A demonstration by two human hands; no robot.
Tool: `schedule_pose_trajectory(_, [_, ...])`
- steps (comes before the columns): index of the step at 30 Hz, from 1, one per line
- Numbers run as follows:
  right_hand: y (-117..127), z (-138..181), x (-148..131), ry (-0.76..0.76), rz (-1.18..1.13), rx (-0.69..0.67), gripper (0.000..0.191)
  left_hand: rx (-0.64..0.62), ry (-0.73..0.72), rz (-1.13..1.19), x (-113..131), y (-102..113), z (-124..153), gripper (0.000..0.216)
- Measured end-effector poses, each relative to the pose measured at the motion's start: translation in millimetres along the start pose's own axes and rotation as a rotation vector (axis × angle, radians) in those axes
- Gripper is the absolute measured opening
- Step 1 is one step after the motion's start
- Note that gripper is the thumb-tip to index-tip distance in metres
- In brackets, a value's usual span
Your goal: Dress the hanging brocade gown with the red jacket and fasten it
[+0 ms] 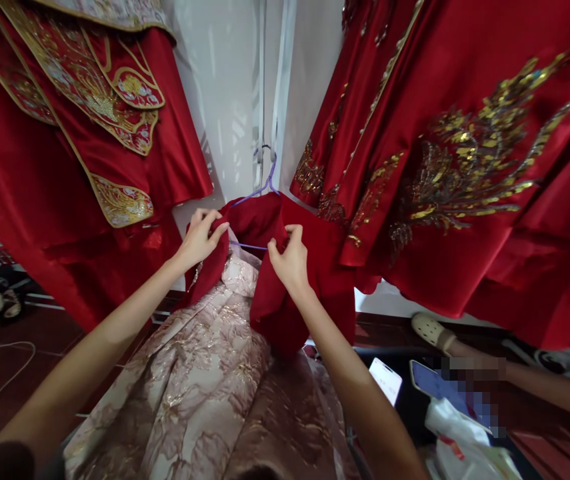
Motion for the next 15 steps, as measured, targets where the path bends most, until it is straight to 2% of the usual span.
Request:
schedule_pose_trajectory(2, [-4.3,0.9,9.7,-0.004,-0.138,-0.005,0.022,-0.023,0.086,0.091,-3.5,-0.7,9.8,0.022])
schedule_pose_trajectory(4, [-16.7,1.1,7.8,0.01,-0.251,-0.052,0.018,-0.006,0.141,0.165,1.2,-1.2,12.5,0.023])
schedule_pose_trajectory(6, [-35.2,2.1,-3.7,0.031,-0.362,-0.161,0.014,0.028,0.13,0.236,18.3,-3.8,8.1,0.023])
schedule_pose_trajectory(8, [-50.3,4.7,-15.5,0.024,-0.488,-0.264,0.011,-0.001,0.058,0.319,43.8,-14.3,1.6,0.021])
schedule_pose_trajectory(11, [-58.0,9.5,-13.9,-0.1,-0.66,-0.318,0.01,-0.078,-0.011,0.407,68.2,-32.3,1.1,0.019])
schedule_pose_trajectory(15, [-54.6,19.4,11.8,-0.319,-0.861,-0.317,0.013,-0.074,0.018,0.534,60.0,-41.2,22.8,0.02])
Point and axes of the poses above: each hand's wrist, its own z-axis away from the middle knuckle, its own y-axis out of the back of the hand, x = y × z, the point moved 10 cm from there along -z, towards the middle knuckle, and after that the axes turned 1 degree about x, right-handed, at the moved point
